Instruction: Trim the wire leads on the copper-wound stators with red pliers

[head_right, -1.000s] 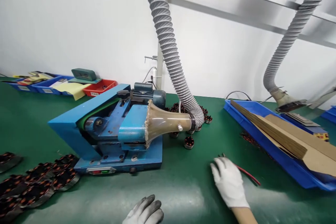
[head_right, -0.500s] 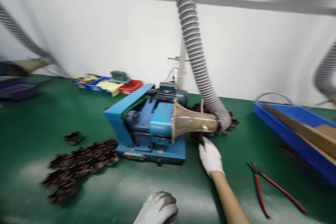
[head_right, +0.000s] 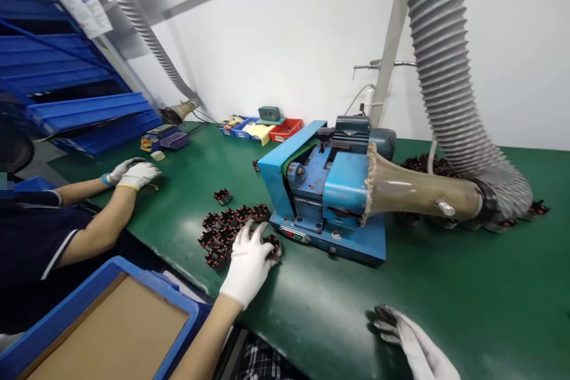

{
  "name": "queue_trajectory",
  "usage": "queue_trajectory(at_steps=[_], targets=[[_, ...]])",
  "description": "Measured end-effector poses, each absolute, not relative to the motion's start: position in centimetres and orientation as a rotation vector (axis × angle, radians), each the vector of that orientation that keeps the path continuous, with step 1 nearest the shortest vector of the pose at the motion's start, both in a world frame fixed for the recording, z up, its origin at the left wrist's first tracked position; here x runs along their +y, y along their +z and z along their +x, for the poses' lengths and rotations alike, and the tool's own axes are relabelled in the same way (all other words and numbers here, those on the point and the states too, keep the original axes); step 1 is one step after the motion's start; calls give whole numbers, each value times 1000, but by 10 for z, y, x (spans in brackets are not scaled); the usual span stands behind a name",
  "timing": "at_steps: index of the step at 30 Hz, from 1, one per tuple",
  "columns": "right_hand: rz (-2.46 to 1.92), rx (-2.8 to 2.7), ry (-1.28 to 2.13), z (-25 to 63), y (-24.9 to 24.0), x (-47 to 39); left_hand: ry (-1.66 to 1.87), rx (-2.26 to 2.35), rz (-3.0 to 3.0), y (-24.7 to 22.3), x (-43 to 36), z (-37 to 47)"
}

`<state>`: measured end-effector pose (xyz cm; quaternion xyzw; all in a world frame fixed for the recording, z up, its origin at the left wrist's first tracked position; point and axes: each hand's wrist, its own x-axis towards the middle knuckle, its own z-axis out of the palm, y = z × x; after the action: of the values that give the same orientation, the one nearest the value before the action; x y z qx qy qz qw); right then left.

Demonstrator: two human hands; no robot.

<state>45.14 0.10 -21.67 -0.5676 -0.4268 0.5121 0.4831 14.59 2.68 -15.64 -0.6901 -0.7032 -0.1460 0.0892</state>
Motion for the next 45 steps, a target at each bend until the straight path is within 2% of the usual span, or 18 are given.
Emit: queue_trajectory(at_steps=[5, 9, 16, 24, 27, 29, 32, 34, 36, 38, 42, 45], targets=[[-1298, -1129, 1602, 413, -183, 4, -546, -1949, -2720, -174, -21, 194], [-1365, -1167, 1701, 406, -183, 12, -697, -2094, -2799, -189, -26, 220], [-1248, -1088, 1892, 402, -170, 20, -785, -1953, -2920, -198, -5, 235], [-1157, -665, 1633, 423, -175, 14, -815, -1861, -2885, -190, -10, 241], [-1128, -630, 1389, 443, -160, 10, -802, -1916, -2829, -188, -8, 240], [-1184, -895, 1223, 443, -150, 5, -816, -1958, -2759, -188, -6, 240], [-1287, -1746, 1023, 423, -148, -7, -832, -1939, -2741, -187, -4, 240], [-1265, -2151, 684, 407, -157, -16, -821, -1896, -2784, -185, -3, 241], [-1196, -2228, 327, 398, -170, -22, -814, -1885, -2801, -183, -2, 242], [-1152, -2152, 166, 399, -182, -25, -826, -1908, -2787, -182, -1, 242], [-1236, -2048, 183, 415, -193, -20, -842, -1938, -2804, -183, 0, 245], [-1304, -2167, 298, 431, -193, -6, -849, -1961, -2803, -185, -2, 246]])
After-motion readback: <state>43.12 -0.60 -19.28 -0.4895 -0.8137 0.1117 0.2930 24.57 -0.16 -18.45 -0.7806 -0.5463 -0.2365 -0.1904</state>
